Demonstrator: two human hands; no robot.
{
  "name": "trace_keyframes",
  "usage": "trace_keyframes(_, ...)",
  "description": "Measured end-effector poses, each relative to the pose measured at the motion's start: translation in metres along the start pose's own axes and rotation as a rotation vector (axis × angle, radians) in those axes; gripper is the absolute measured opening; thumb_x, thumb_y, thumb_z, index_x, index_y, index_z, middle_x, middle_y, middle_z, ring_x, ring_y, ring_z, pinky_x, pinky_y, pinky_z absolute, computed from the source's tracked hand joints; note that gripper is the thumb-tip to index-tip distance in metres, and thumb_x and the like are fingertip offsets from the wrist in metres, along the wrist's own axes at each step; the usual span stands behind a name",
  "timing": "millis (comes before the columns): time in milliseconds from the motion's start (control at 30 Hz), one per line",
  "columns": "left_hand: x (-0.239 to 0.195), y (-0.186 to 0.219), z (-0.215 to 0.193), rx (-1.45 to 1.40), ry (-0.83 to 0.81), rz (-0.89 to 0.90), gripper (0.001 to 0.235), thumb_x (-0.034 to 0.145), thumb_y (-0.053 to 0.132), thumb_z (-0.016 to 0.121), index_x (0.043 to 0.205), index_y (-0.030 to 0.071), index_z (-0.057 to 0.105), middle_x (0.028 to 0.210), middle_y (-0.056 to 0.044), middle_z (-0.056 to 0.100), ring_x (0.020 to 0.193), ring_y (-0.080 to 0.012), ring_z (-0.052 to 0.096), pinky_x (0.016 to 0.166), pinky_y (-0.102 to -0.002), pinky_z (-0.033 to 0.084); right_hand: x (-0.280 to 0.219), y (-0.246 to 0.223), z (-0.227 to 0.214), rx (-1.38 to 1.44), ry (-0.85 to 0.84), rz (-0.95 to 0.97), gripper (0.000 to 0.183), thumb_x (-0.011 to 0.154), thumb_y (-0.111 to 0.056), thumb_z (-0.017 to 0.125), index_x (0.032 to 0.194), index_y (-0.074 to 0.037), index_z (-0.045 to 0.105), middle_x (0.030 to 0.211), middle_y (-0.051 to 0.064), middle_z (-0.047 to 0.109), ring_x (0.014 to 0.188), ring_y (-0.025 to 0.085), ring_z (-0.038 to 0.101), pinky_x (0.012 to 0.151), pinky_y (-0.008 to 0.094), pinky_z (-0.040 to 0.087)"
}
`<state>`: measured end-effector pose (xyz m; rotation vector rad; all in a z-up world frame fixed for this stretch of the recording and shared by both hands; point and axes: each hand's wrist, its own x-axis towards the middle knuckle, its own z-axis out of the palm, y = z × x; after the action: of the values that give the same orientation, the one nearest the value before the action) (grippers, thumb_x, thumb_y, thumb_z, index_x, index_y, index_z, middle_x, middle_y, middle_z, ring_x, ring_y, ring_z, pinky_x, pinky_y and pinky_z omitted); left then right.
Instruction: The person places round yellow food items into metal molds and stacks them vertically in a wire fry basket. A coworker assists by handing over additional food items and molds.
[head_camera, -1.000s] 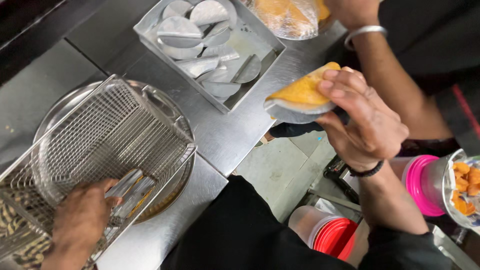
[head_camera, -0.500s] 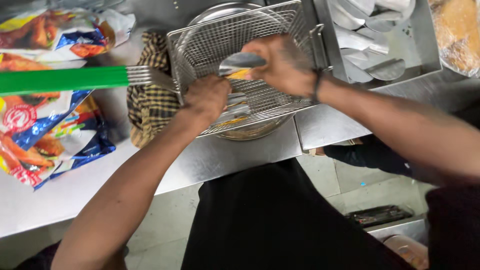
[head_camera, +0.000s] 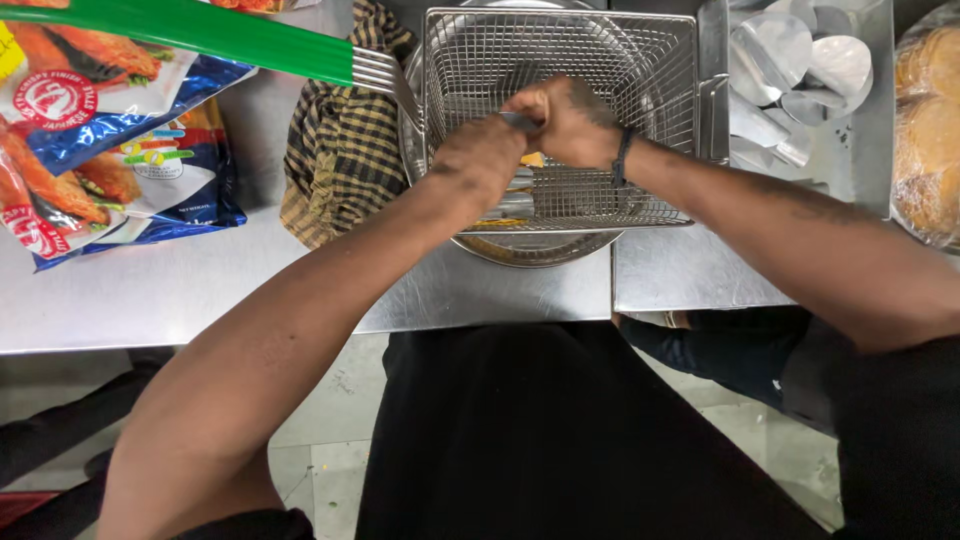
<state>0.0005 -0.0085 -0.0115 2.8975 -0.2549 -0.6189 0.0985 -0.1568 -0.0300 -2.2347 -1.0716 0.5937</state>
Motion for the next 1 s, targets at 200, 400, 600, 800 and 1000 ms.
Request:
trace_keyframes(200, -0.001, -0.001, 0.004, -0.025, 0.093, 0.013, 0.026, 0.089, 0.003, 0.066, 0.115, 0.002, 0.068, 0.125, -0.020, 0.064, 0.113, -0.0315, 0.068, 0.091, -0.039, 0.059, -0.009, -0.015, -0.015, 0.207, -0.163, 0.004, 0.045, 0.088, -0.011, 0.080, 0.130, -0.003, 0.067, 0.116, 0.010, 0.077, 0.104, 0.015, 0.074, 0.095, 0.029, 0.059)
trace_keyframes(400, 0.001, -0.001, 0.002, -0.056, 0.033, -0.025, 0.027, 0.092, 0.001, 0.064, 0.119, -0.002, 0.066, 0.129, -0.020, 0.063, 0.111, -0.0330, 0.069, 0.089, -0.040, 0.060, -0.012, -0.021, -0.012, 0.035, -0.070, -0.044, 0.044, 0.085, -0.005, 0.081, 0.127, -0.001, 0.066, 0.117, 0.014, 0.075, 0.106, 0.016, 0.071, 0.093, 0.031, 0.057)
trace_keyframes(600, -0.004, 0.000, -0.001, -0.047, 0.094, -0.021, 0.021, 0.093, 0.002, 0.063, 0.113, 0.001, 0.072, 0.118, -0.018, 0.071, 0.107, -0.0323, 0.072, 0.083, -0.040, 0.063, -0.004, -0.016, -0.016, 0.162, -0.125, 0.003, 0.045, 0.080, 0.000, 0.080, 0.122, -0.002, 0.065, 0.111, 0.009, 0.078, 0.102, 0.013, 0.073, 0.089, 0.029, 0.060)
trace_keyframes(800, -0.007, 0.003, -0.006, 0.061, 0.091, -0.036, 0.020, 0.095, 0.004, 0.065, 0.113, 0.005, 0.073, 0.115, -0.012, 0.074, 0.104, -0.0291, 0.073, 0.079, -0.039, 0.064, 0.007, -0.017, -0.012, 0.068, -0.131, 0.042, 0.044, 0.078, -0.003, 0.085, 0.118, -0.002, 0.068, 0.108, 0.009, 0.078, 0.097, 0.013, 0.074, 0.086, 0.029, 0.059)
trace_keyframes(1000, -0.009, 0.004, -0.018, 0.299, 0.053, -0.078, 0.077, 0.076, 0.008, 0.080, 0.145, 0.018, 0.047, 0.117, -0.009, 0.068, 0.118, -0.0331, 0.062, 0.073, -0.036, 0.064, 0.008, -0.010, -0.008, 0.203, -0.189, 0.110, 0.054, 0.074, -0.006, 0.089, 0.122, 0.000, 0.063, 0.106, 0.009, 0.078, 0.097, 0.014, 0.076, 0.087, 0.027, 0.059)
